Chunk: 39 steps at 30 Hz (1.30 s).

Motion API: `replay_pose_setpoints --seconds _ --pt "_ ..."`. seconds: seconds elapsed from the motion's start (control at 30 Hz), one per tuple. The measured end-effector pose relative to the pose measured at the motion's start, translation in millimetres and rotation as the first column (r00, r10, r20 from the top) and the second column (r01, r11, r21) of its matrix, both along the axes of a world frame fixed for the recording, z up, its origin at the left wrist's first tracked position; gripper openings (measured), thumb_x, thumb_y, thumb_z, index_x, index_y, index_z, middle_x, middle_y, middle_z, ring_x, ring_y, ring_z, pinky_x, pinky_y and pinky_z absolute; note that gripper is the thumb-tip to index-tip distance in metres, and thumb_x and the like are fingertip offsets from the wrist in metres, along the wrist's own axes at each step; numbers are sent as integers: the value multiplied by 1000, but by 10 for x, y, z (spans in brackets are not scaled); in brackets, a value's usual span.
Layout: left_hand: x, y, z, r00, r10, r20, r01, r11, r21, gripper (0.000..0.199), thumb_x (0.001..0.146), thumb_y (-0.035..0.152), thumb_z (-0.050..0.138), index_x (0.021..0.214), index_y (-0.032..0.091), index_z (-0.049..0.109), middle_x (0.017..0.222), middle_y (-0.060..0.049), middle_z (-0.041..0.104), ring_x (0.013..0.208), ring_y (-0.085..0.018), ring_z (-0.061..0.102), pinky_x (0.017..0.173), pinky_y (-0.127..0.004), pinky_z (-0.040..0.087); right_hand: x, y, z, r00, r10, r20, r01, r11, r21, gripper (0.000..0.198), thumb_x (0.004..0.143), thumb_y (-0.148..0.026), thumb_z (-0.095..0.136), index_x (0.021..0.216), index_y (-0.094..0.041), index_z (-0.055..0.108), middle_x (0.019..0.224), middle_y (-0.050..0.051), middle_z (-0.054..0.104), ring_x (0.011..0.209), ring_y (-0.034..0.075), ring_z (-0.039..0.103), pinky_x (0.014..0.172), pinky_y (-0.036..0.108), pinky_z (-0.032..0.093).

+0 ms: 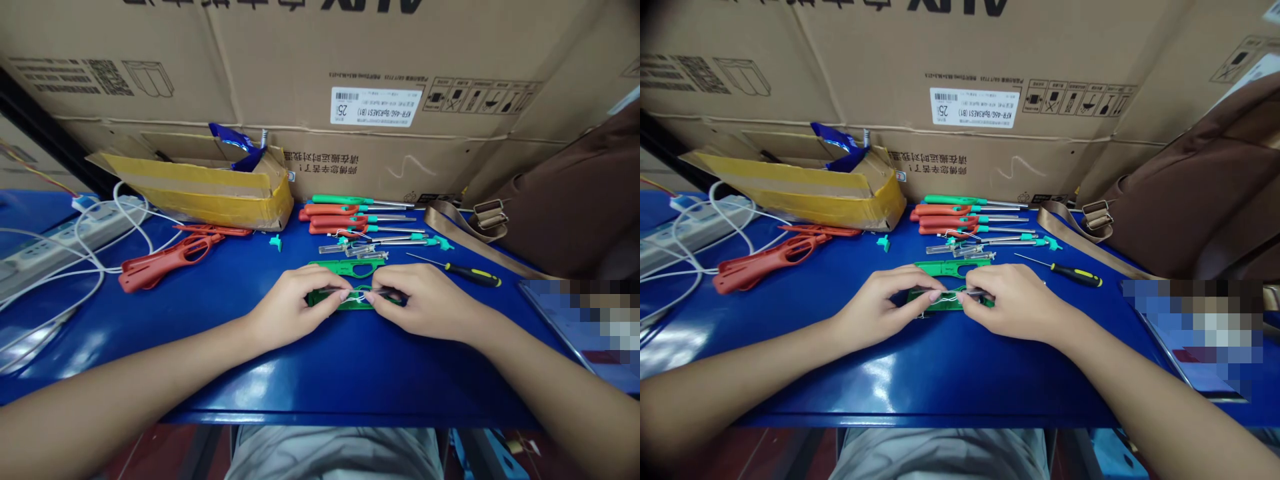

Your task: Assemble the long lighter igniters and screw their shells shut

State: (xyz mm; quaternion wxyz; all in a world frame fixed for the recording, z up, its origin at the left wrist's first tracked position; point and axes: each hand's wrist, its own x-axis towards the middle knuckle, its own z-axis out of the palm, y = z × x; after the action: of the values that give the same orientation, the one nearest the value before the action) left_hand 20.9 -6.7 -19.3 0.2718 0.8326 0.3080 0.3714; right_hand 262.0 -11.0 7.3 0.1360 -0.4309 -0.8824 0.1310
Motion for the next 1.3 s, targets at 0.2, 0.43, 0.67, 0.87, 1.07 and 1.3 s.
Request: replay_pose_setpoints --seconds 0.2,0.43,0.67,0.87,1.07,1.3 --pt "-15 -2 32 999 15 39 -15 1000 -12 11 93 23 70 85 16 72 82 -3 73 76 -14 66 72 -26 51 20 5 26 999 30 19 -30 999 -22 26 97 -36 52 78 -21 59 71 -1 60 65 14 52 62 29 29" --pt "-22 3 43 988 -145 45 144 989 16 12 97 19 64 102 17 75 96 -6 75 91 -15 68 87 -29 54 142 23 141 989 120 81 -108 984 -140 31 103 -43 49 82 -21 57 81 -1 63 72 14 54 64 28 31" --pt "-68 33 -16 974 -217 -70 220 974 45 27 95 17 66 121 22 71 121 -7 66 117 -18 63 106 -33 50 229 66 220 991 120 59 -109 980 -167 34 105 -47 43 91 -22 61 80 -1 65 72 14 56 65 27 34" --pt "-74 60 -47 984 -120 -132 128 990 54 41 95 14 62 135 24 58 134 -7 57 131 -19 53 115 -34 43 394 113 283 998 58 -16 -59 995 -79 25 104 -42 50 97 -22 62 80 -1 66 70 13 58 66 26 37" --pt "-81 99 -90 966 -10 -260 17 1000 22 29 94 22 64 119 22 50 127 -7 60 122 -22 57 106 -40 47 489 167 287 995 43 93 -47 998 43 25 103 -41 49 97 -21 65 86 2 71 75 17 61 69 28 39" --pt "-99 108 -41 936 14 -351 -4 1000 28 28 90 33 72 107 23 53 108 -1 67 101 -21 62 91 -38 47 533 183 254 976 24 216 -4 996 -89 19 101 -35 48 96 -24 63 93 2 70 82 19 63 72 30 41"
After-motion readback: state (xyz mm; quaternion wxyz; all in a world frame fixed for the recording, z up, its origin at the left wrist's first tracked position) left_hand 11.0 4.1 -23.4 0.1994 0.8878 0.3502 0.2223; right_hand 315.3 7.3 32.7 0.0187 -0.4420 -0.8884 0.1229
